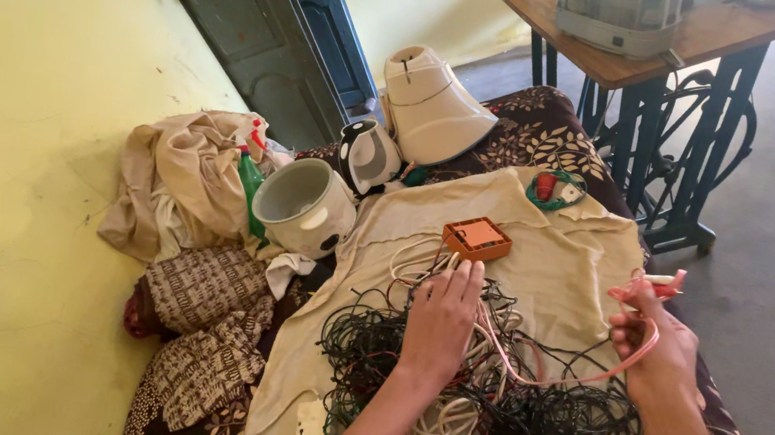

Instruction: The person sits on a bed and untangles a pile of mixed electrical wires. They separate a pink wire from the tangle, coil it neatly around their fingers, and secure it with a small rubber band.

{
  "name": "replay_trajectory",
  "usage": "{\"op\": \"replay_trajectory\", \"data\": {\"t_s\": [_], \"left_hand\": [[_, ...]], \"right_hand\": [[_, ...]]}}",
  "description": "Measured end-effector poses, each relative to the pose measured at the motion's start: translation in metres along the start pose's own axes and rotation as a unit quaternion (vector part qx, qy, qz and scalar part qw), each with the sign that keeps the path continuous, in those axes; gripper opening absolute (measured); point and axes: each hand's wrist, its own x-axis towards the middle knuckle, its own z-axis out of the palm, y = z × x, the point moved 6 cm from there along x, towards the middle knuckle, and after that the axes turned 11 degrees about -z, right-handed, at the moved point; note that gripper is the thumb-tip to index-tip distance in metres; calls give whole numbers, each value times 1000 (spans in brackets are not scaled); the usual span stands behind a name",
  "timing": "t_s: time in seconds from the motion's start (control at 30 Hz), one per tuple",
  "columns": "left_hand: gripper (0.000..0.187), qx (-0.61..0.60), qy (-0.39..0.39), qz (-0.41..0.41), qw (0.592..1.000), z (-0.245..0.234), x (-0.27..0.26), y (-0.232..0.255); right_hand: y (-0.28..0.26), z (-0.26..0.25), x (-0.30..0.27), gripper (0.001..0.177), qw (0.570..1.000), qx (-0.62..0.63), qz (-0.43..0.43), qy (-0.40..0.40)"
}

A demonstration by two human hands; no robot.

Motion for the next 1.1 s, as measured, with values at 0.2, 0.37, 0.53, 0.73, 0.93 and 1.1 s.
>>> {"op": "replay_trajectory", "data": {"t_s": [0.2, 0.37, 0.53, 0.73, 0.93, 1.1], "left_hand": [[47, -228, -159, -287, 917, -10, 66, -23], [68, -525, -224, -178, 802, -26, 81, -27], [70, -632, -307, -235, 671, 19, 49, -18], [57, -538, -366, -276, 708, 73, 3, 14], [49, -659, -400, -264, 580, 94, -5, 16], [41, -723, -388, -269, 504, 75, 6, -30]], "right_hand": [[4, -8, -1, 38, 996, -92, 5, -2], [-1, 13, -13, 33, 993, -121, -15, 8], [12, 38, -24, 35, 984, -170, -32, -47], [16, 78, -52, 43, 896, -399, -143, -133], [18, 96, -93, 38, 907, -326, -125, -236], [11, 98, -97, 38, 955, -53, 89, -279]]}}
